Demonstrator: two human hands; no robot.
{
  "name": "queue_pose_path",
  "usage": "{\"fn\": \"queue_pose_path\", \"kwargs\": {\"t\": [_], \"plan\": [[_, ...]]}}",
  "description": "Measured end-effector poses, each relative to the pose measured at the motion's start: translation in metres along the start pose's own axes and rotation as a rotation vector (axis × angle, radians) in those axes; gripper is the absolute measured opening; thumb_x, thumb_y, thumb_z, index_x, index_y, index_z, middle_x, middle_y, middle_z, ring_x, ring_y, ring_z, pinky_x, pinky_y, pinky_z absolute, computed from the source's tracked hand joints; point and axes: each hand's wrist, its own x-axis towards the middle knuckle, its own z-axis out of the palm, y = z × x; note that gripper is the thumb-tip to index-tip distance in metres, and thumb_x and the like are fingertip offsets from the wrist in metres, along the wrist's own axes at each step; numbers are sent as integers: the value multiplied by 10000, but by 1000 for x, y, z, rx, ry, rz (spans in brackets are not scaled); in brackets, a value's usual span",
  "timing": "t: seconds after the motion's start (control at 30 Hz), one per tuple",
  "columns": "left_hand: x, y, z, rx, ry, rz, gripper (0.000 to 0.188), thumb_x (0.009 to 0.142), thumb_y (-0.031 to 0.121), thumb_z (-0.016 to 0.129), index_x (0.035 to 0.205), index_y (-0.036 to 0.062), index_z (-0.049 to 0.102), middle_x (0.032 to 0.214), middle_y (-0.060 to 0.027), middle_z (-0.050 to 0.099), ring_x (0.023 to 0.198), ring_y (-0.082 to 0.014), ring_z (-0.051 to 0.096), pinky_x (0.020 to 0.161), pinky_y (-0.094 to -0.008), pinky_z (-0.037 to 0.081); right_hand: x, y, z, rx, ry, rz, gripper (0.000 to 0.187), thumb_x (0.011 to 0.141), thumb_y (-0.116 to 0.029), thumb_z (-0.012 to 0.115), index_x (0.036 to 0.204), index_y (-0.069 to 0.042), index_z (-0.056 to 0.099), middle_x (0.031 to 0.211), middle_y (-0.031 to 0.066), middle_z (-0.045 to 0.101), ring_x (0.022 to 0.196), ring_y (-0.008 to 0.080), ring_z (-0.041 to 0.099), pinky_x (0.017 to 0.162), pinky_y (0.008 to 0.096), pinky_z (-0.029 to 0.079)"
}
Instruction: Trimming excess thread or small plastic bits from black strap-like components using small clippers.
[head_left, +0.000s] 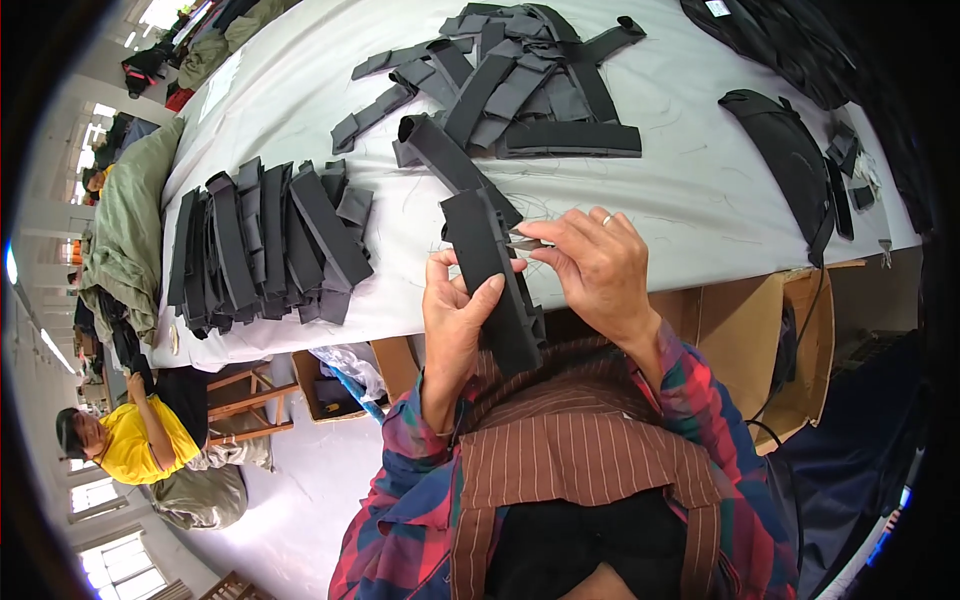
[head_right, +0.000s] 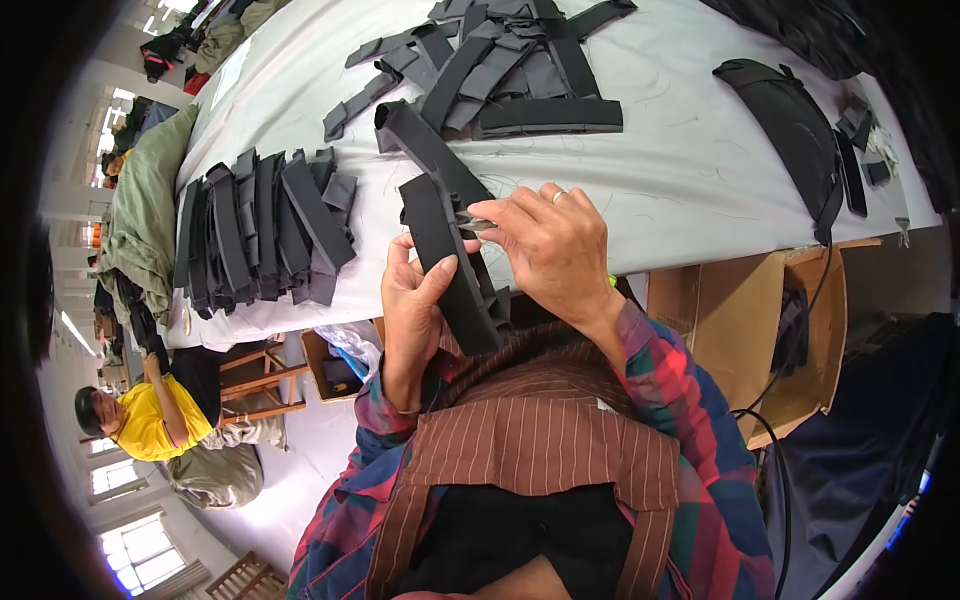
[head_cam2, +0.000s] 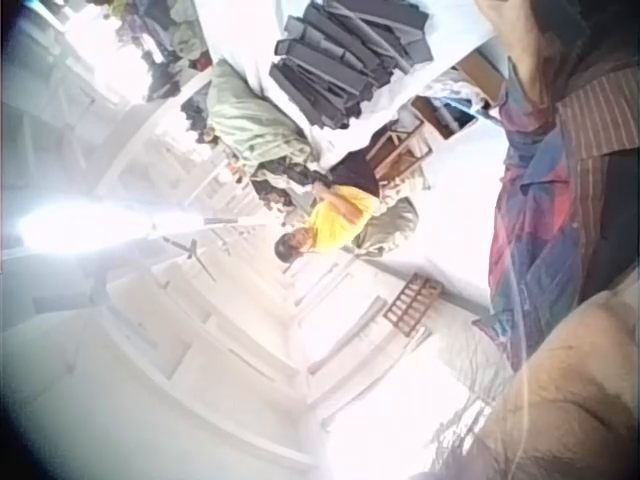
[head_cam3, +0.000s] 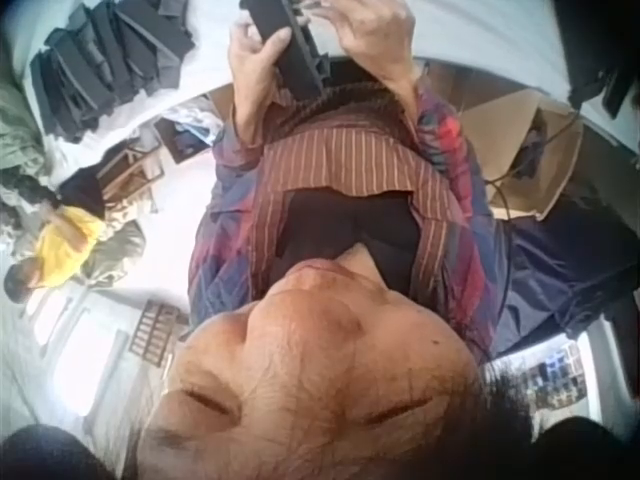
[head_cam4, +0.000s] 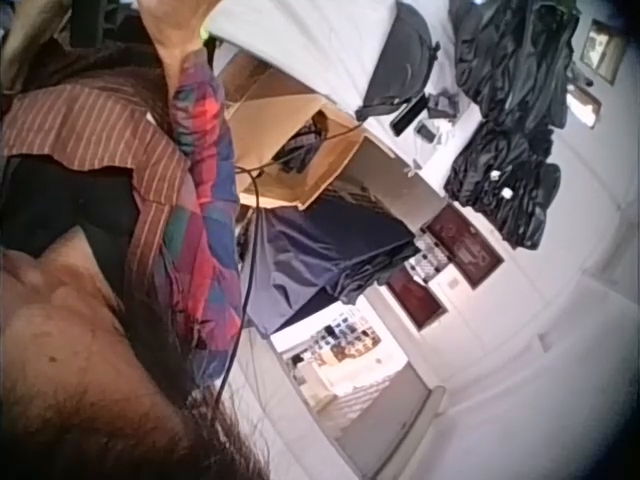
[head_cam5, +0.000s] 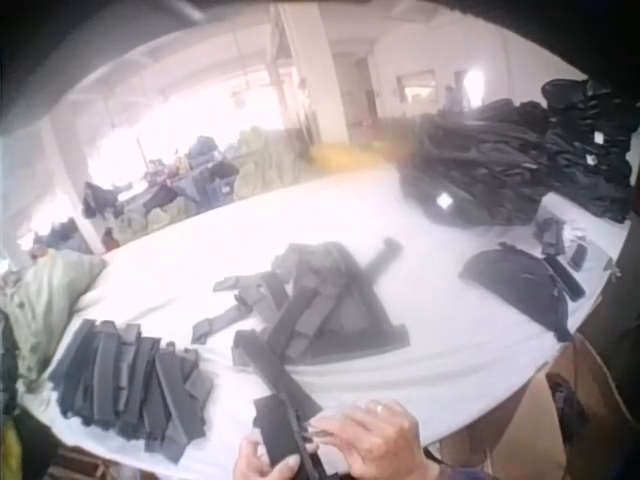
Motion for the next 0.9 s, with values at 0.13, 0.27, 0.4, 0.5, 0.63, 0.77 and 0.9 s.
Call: {"fn": "queue_pose_path", "kwargs": {"t": [0.13,0.27,0.4,0.5,0.63,0.77,0.9], "plan": [[1,-2,-2,-16,-10,-9,364,886,0,583,1126,31,311,1065,-254,629,937,-221,647,788,-313,559,0,-1,-1,56,-39,-15,181,741,-169,718,917,-172,675,696,-30,574,636,195,517,564,323,347],[1,-2,-1,-59,-15,-34,358,883,-7,580,1126,25,318,1063,-256,629,916,-220,652,769,-312,565,-4,2,3,125,-16,52,173,747,-166,713,917,-168,678,711,-25,591,644,192,528,572,324,353],[1,-3,0,-85,-31,-60,353,883,-13,573,1125,25,319,1052,-256,632,882,-214,658,735,-310,574,-5,3,4,129,3,80,166,756,-159,704,920,-167,679,709,-21,588,652,191,535,578,324,359],[0,-4,1,-94,-26,-65,349,882,-15,573,1119,29,320,1047,-255,633,872,-211,658,725,-309,575,-6,2,3,67,-7,61,155,759,-158,700,912,-162,680,704,-21,588,653,194,540,586,325,367],[0,-6,-3,-85,-51,-66,357,881,-20,576,1116,45,316,1050,-251,633,865,-199,654,714,-300,570,-9,2,1,21,-45,49,142,759,-158,701,900,-157,680,722,-20,608,662,192,554,601,319,380],[-2,-9,0,-66,-18,-62,373,879,-27,577,1121,58,307,1034,-236,640,854,-189,651,707,-284,560,-6,-2,0,220,-20,175,130,761,-142,697,889,-142,675,766,-3,640,686,199,577,622,320,396],[-5,-9,2,-17,1,-11,438,866,-24,596,1181,49,301,969,-175,654,819,-154,651,696,-258,553,-2,-9,1,219,-82,76,145,753,-139,699,895,-129,670,783,10,647,704,213,590,631,332,406]]}}
